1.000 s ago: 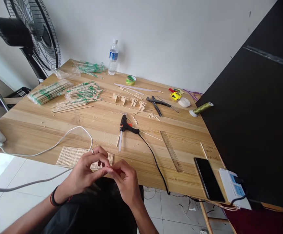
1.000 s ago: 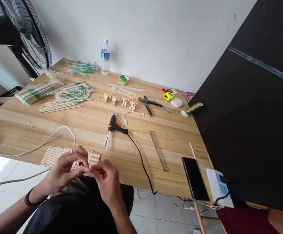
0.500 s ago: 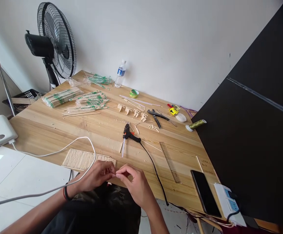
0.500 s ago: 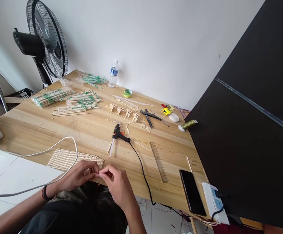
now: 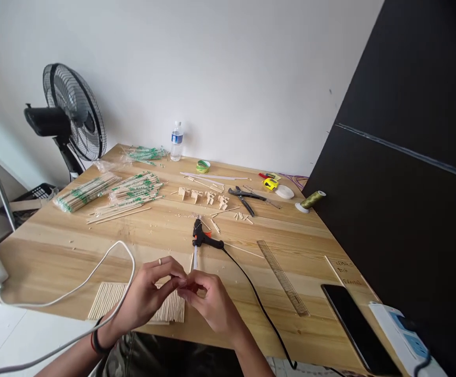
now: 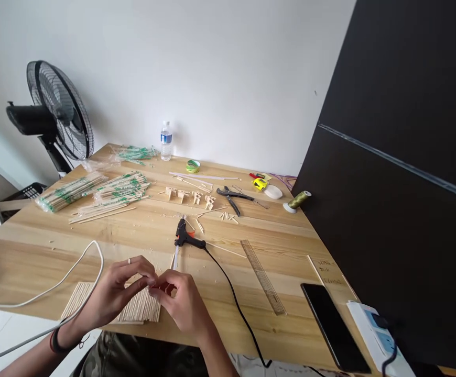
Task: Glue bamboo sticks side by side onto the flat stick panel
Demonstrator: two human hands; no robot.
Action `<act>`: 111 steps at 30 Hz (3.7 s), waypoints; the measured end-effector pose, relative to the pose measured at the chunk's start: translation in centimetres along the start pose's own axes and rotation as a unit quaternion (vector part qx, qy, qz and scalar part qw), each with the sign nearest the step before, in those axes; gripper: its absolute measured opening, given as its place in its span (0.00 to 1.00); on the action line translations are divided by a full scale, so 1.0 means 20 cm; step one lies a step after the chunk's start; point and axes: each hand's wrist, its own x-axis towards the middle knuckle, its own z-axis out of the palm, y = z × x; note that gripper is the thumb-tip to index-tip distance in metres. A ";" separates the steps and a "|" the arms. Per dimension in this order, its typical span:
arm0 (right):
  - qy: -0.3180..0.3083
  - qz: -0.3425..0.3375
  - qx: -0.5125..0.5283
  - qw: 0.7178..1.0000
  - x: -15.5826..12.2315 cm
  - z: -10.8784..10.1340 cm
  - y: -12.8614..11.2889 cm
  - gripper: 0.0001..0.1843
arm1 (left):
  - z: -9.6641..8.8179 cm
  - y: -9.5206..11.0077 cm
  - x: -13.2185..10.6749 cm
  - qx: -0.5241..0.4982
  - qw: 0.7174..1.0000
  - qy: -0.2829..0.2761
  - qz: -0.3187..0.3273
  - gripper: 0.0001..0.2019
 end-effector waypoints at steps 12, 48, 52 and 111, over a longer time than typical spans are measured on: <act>0.005 -0.083 0.137 0.987 0.32 -0.12 -0.05 0.12 | -0.16 -0.18 0.28 0.069 0.992 0.049 0.097 0.05; 0.113 -0.147 0.013 0.983 0.36 -0.10 0.13 0.05 | -0.09 -0.37 0.32 -0.302 0.928 -0.054 -0.211 0.15; 0.117 -0.154 0.016 0.981 0.36 -0.10 0.14 0.06 | -0.09 -0.37 0.32 -0.318 0.924 -0.064 -0.201 0.13; 0.116 -0.152 -0.144 0.971 0.35 -0.06 0.11 0.12 | -0.10 -0.41 0.28 0.144 0.989 -0.029 0.028 0.11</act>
